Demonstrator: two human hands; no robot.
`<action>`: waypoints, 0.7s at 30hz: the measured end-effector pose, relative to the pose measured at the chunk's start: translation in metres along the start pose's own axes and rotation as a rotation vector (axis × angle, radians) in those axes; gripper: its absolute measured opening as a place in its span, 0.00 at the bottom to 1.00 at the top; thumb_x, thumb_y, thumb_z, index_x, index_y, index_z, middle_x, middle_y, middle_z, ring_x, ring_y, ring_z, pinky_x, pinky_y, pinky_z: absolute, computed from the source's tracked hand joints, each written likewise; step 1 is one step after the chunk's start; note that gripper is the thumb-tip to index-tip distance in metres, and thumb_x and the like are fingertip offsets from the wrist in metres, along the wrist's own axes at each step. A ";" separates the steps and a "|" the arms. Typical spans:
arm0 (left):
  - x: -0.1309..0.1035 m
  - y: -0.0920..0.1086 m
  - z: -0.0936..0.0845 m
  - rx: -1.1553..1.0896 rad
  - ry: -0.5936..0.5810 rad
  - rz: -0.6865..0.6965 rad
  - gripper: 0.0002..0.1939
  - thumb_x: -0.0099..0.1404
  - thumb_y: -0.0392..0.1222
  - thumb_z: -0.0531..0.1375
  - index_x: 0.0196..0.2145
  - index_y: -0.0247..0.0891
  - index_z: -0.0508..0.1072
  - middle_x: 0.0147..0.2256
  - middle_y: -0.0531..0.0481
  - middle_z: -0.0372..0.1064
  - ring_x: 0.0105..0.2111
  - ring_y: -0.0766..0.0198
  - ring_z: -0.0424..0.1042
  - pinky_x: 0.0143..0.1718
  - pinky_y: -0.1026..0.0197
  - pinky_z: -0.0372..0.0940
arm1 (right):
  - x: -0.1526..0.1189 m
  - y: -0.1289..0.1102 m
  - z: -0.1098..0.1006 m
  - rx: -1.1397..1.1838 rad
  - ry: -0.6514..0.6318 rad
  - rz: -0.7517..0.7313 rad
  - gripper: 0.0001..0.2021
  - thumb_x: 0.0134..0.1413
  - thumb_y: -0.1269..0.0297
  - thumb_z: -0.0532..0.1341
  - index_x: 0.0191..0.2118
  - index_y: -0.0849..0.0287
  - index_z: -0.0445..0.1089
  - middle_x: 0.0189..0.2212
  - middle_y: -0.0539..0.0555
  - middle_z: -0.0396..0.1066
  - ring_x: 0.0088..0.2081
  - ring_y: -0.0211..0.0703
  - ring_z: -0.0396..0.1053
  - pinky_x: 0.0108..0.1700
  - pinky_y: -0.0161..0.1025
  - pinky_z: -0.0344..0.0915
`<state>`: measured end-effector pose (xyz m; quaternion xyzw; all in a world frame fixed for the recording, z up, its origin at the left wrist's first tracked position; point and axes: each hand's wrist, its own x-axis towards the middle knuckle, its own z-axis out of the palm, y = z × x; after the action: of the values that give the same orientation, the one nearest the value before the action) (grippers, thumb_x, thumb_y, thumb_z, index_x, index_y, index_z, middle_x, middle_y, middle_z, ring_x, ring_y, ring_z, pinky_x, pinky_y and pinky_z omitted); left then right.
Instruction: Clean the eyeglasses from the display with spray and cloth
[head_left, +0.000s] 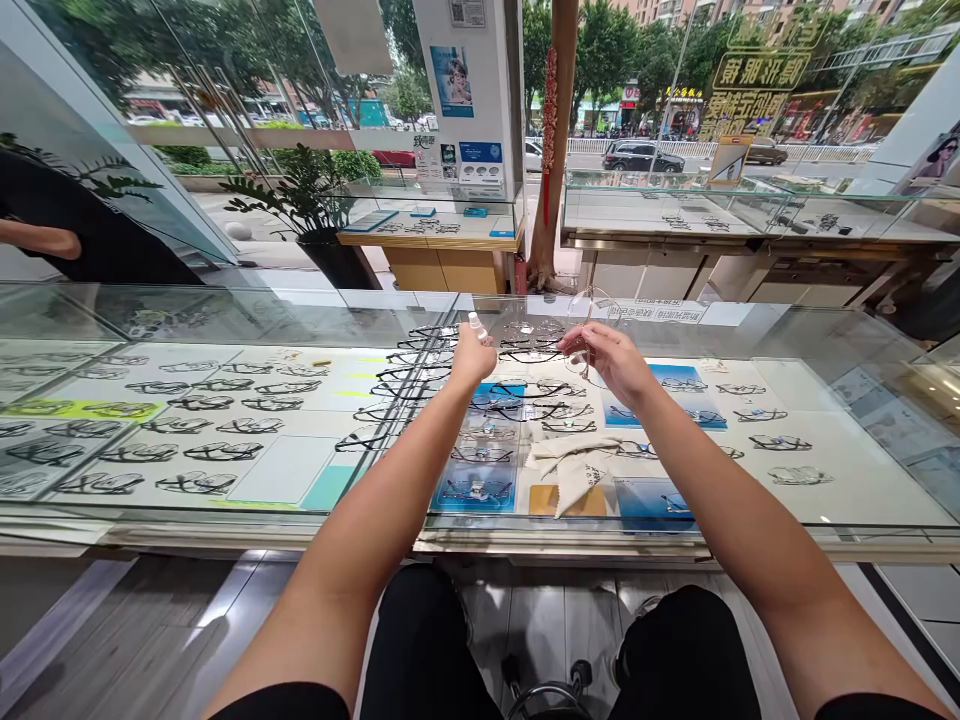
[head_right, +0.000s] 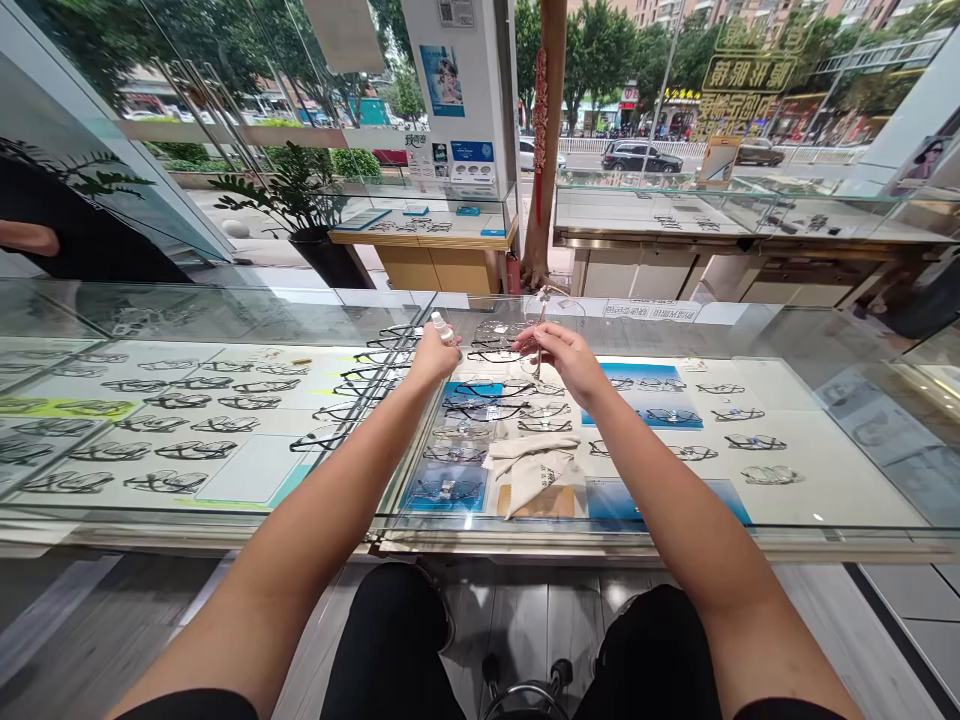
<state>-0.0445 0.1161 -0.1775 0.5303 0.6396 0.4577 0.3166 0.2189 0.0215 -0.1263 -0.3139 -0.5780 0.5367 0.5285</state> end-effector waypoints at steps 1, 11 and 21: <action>0.000 -0.001 0.000 -0.009 0.003 0.001 0.27 0.56 0.32 0.70 0.50 0.44 0.65 0.47 0.39 0.75 0.52 0.44 0.76 0.49 0.48 0.71 | 0.000 0.000 0.000 0.005 0.000 0.001 0.17 0.59 0.43 0.73 0.39 0.52 0.82 0.43 0.56 0.85 0.46 0.48 0.78 0.46 0.44 0.71; -0.005 0.008 -0.003 0.049 -0.033 -0.073 0.36 0.60 0.24 0.67 0.61 0.44 0.61 0.52 0.40 0.75 0.53 0.48 0.77 0.50 0.50 0.70 | 0.000 -0.002 0.001 0.019 0.014 0.019 0.19 0.55 0.40 0.75 0.38 0.51 0.83 0.43 0.56 0.85 0.46 0.49 0.77 0.46 0.44 0.70; -0.017 0.019 -0.002 0.118 0.048 0.020 0.38 0.60 0.28 0.67 0.63 0.40 0.57 0.54 0.36 0.72 0.57 0.41 0.75 0.60 0.42 0.68 | 0.000 -0.002 0.001 0.023 0.024 0.014 0.19 0.55 0.40 0.75 0.38 0.51 0.83 0.42 0.55 0.85 0.46 0.48 0.77 0.46 0.43 0.69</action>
<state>-0.0353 0.0997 -0.1607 0.5432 0.6676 0.4348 0.2648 0.2188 0.0204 -0.1244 -0.3181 -0.5632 0.5431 0.5354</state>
